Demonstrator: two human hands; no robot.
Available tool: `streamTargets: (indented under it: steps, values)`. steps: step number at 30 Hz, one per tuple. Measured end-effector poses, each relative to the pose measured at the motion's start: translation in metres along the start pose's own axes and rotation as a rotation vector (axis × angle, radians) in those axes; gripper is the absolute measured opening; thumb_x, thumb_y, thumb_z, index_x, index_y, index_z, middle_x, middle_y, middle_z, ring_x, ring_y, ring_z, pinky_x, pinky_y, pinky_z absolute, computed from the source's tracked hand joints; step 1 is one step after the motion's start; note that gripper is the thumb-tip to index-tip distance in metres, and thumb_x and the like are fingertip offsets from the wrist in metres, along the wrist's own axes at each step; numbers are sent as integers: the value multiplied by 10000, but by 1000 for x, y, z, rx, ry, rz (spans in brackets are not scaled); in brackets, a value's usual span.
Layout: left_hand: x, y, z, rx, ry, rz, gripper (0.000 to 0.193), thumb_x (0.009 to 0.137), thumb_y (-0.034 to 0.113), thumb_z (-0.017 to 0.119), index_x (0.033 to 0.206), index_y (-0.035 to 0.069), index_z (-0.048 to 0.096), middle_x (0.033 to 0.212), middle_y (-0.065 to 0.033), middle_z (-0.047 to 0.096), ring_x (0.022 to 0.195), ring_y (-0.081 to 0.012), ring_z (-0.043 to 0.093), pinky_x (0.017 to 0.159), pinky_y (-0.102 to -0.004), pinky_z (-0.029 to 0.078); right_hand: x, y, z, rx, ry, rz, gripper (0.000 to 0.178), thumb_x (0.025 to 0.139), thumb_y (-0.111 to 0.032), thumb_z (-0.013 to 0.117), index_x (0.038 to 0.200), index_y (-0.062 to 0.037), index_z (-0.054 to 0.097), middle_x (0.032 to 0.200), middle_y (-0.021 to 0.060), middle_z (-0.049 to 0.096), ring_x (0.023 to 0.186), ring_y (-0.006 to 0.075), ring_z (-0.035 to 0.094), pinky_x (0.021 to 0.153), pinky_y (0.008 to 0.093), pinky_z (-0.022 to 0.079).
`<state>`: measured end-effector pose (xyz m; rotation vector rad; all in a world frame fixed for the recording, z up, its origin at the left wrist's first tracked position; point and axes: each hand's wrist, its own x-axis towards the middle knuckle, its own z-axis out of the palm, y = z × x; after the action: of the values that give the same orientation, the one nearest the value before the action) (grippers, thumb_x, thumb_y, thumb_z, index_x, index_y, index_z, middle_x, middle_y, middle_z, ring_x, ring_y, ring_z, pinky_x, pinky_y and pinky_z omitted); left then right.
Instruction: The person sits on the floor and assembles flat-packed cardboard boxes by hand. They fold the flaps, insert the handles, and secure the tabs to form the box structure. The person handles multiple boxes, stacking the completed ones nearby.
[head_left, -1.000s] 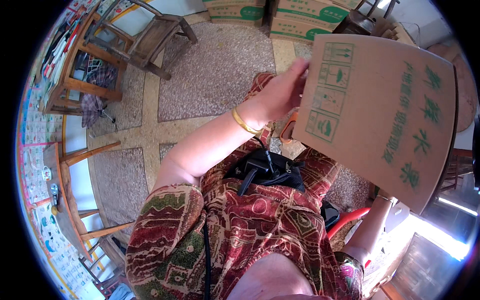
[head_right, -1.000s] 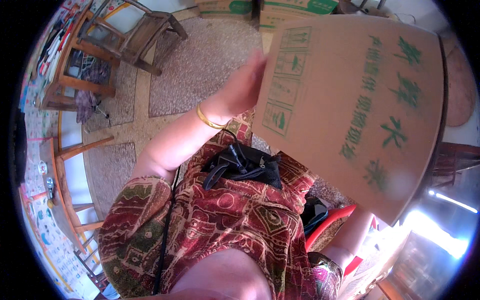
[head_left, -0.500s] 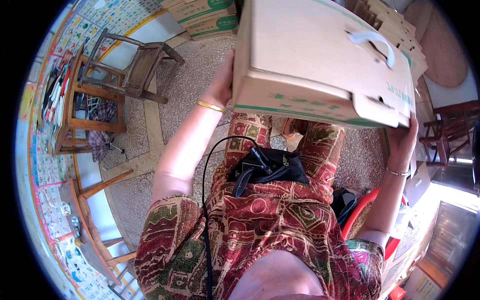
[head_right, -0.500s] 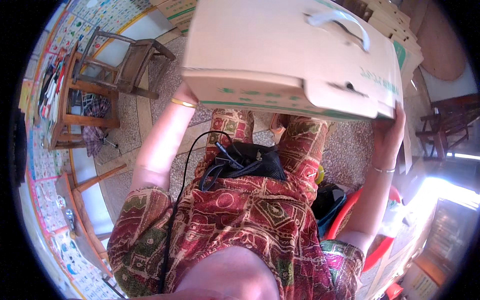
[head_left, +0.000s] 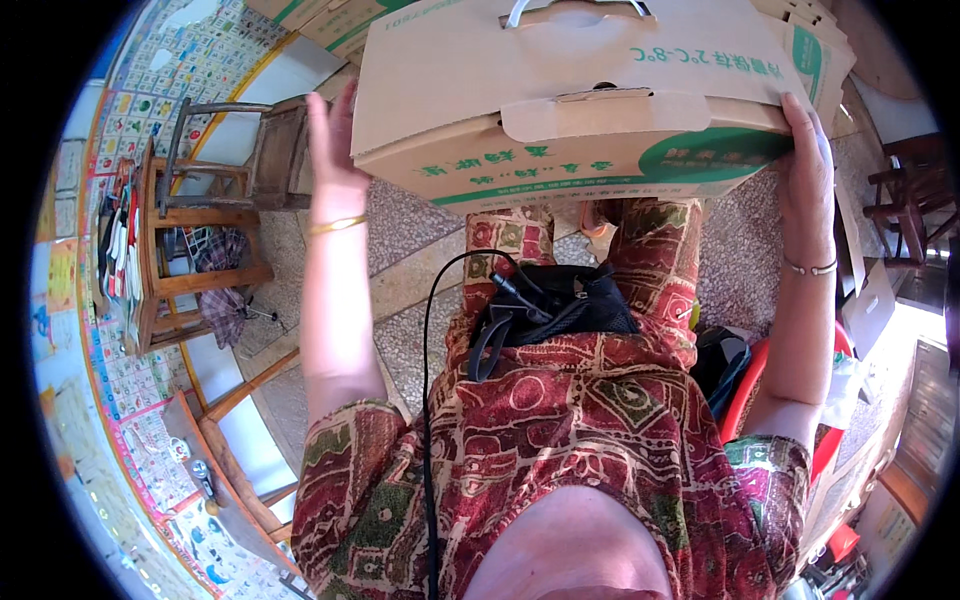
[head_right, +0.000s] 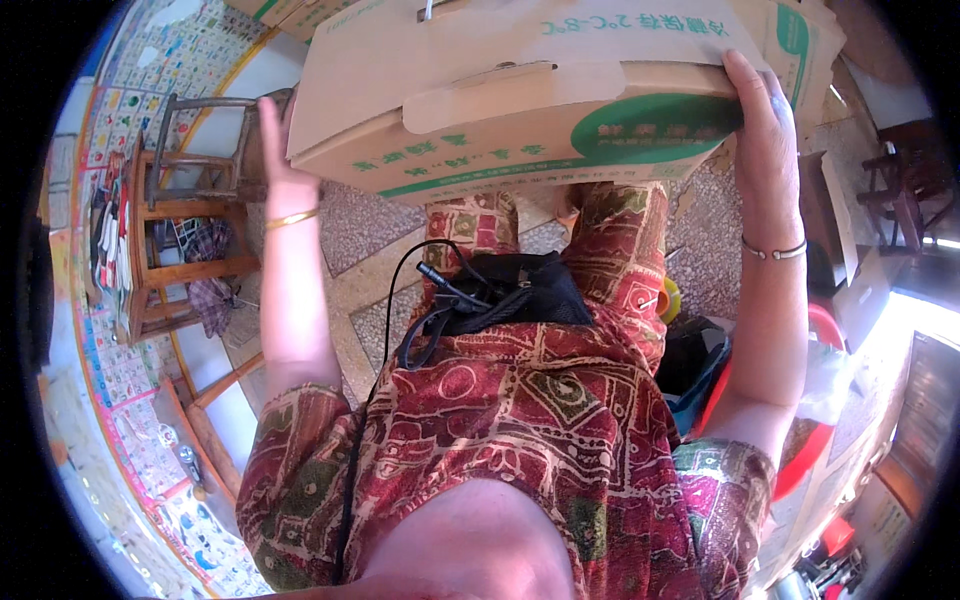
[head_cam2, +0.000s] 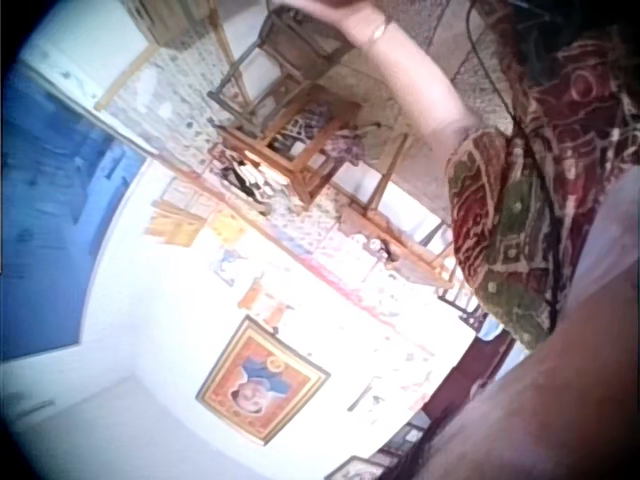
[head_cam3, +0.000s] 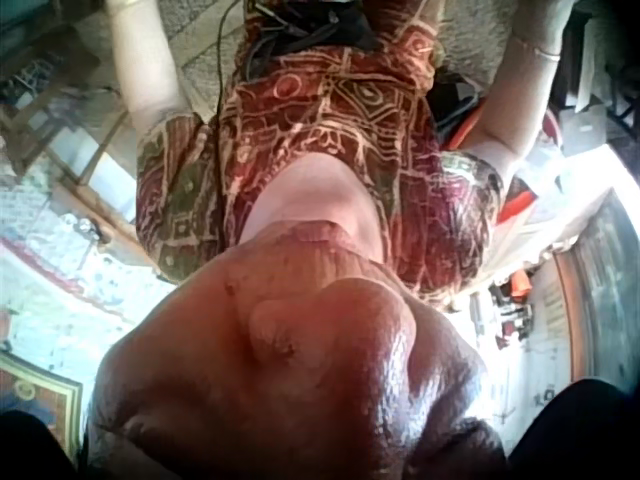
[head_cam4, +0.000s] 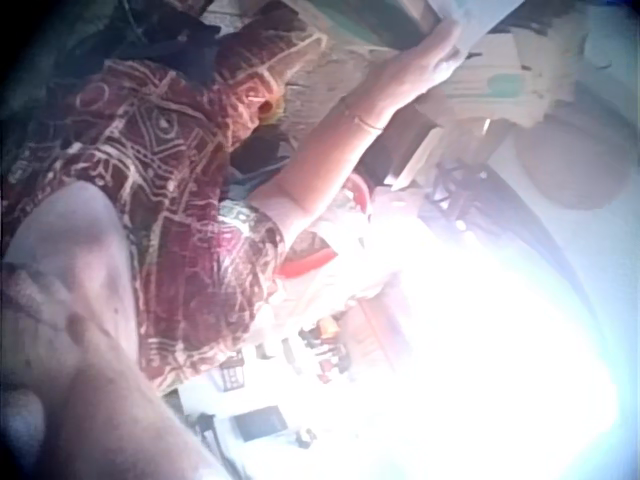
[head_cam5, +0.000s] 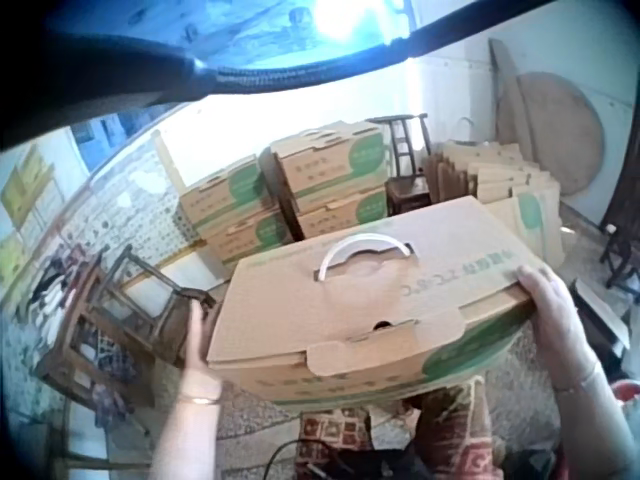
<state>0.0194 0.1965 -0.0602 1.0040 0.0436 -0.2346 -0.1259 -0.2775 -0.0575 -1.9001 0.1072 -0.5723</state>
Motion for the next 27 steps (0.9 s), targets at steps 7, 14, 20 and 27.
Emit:
streamTargets:
  steps: [7, 14, 20, 27]
  values:
    - [-20, 19, 34, 409, -323, 108, 683, 989, 366, 548, 1524, 24, 297, 1517, -134, 407, 1393, -251, 400, 1150, -382, 320, 2, -60, 17, -236, 53, -223, 310, 924, -186, 563, 1177, -26, 644, 1090, 110, 625, 1021, 205, 600, 882, 315, 470]
    - [15, -28, 33, 258, -311, -32, 648, 988, 422, 530, 1503, 77, 341, 1459, -133, 475, 1334, -277, 468, 1092, -436, 406, -1, -187, 57, -206, 371, -584, 428, 830, -207, 677, 1223, -46, 632, 1162, 189, 636, 988, 301, 652, 840, 396, 534]
    - [57, -117, -5, -128, -368, -412, 667, 982, 533, 485, 1471, 88, 393, 1424, -136, 513, 1296, -298, 504, 1059, -487, 428, -26, -224, 99, -731, 31, -1097, 490, 750, -233, 681, 1217, -88, 655, 1276, 234, 598, 1157, 370, 595, 995, 505, 492]
    - [46, -134, -9, -278, -376, -500, 701, 969, 592, 464, 1457, 91, 414, 1415, -142, 521, 1278, -309, 521, 1037, -515, 438, -61, -225, 150, -656, -220, -1206, 399, 759, -216, 588, 1086, -3, 666, 1220, 265, 624, 1182, 414, 568, 1040, 519, 452]
